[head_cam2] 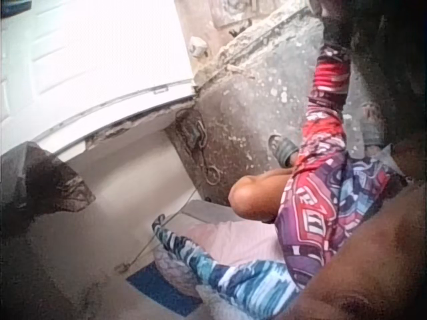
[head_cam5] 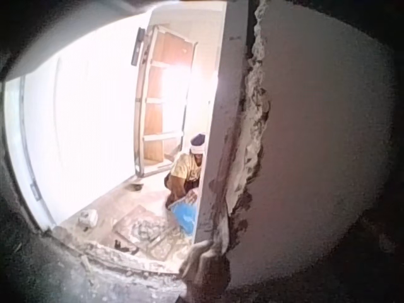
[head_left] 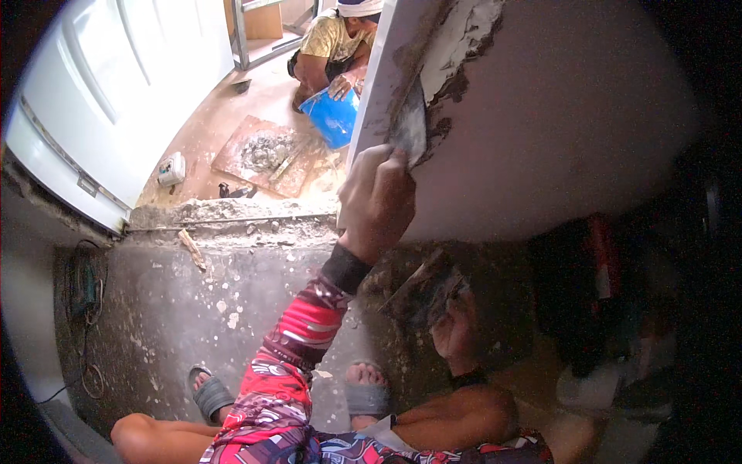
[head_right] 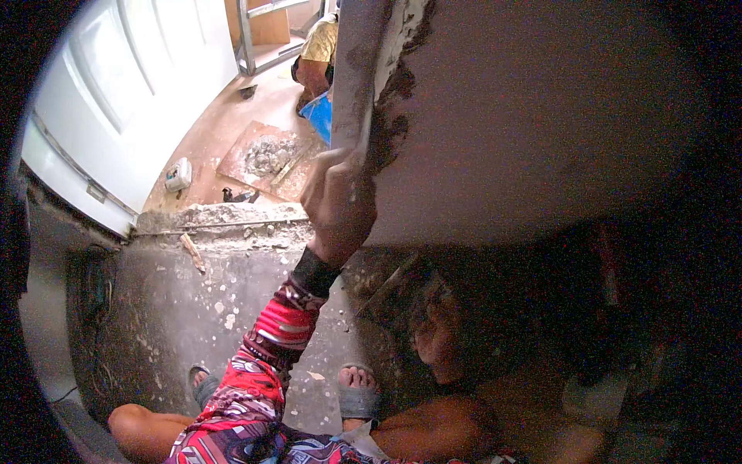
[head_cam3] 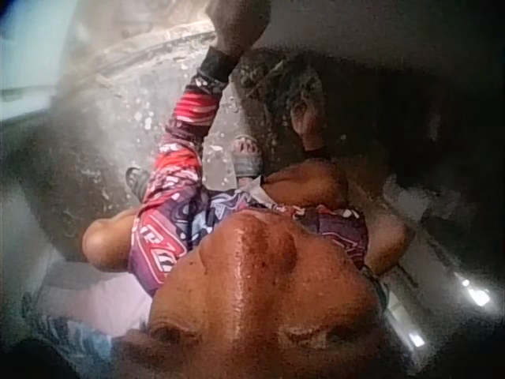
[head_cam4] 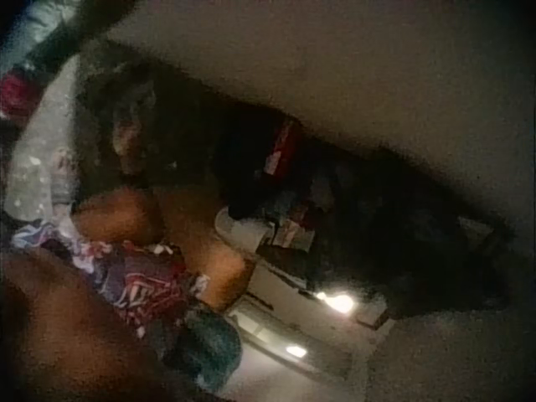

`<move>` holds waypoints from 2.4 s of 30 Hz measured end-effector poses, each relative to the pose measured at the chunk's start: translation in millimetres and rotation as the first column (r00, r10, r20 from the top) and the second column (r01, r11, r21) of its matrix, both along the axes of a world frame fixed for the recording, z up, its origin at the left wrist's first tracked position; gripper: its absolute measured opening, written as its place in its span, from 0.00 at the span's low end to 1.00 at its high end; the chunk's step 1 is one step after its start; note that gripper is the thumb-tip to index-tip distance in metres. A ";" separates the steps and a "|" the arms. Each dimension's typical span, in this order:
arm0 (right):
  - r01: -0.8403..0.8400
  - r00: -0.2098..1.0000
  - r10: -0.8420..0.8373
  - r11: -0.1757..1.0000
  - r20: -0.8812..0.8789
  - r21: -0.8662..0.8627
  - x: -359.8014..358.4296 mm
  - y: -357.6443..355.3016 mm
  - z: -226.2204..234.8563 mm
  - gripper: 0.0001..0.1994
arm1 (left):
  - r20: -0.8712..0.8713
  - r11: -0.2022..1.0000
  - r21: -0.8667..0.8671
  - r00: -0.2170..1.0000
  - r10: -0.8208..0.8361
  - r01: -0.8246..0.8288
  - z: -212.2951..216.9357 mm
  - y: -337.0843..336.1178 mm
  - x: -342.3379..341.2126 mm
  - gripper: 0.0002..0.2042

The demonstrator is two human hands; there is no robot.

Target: The person applies plaster to the doorway frame and wall edge using putty knives, scraping and smoothing the compound across the surface.

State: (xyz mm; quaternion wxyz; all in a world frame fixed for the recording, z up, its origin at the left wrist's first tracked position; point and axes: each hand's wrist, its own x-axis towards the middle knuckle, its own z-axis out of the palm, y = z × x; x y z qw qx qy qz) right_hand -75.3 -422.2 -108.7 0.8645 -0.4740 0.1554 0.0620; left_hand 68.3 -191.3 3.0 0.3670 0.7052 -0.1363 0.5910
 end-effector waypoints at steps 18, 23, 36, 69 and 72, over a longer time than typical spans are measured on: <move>-0.079 0.993 0.105 0.933 -0.053 0.352 6.3 15.5 -11.1 0.27 | -0.490 0.946 -0.035 0.819 -0.298 0.324 -41.8 46.1 -117.5 0.07; -0.135 0.983 0.144 0.988 0.113 -0.079 6.2 46.9 2.2 0.19 | -0.558 0.918 0.075 0.779 -0.286 0.390 -64.8 30.7 -141.8 0.11; 0.049 0.997 -0.057 0.990 0.056 0.133 26.5 15.8 2.9 0.22 | -0.529 0.789 0.049 0.686 -0.499 0.612 -98.5 78.6 -149.0 0.10; -0.036 0.991 0.078 0.941 -0.111 0.336 9.0 53.1 10.1 0.23 | -0.637 0.985 -0.058 0.754 -0.163 0.164 -87.4 185.3 -96.3 0.08; -0.078 0.989 0.113 0.950 -0.100 0.304 7.2 48.9 7.3 0.22 | -0.592 0.889 -0.390 0.674 -0.441 0.239 -18.8 176.3 -68.1 0.09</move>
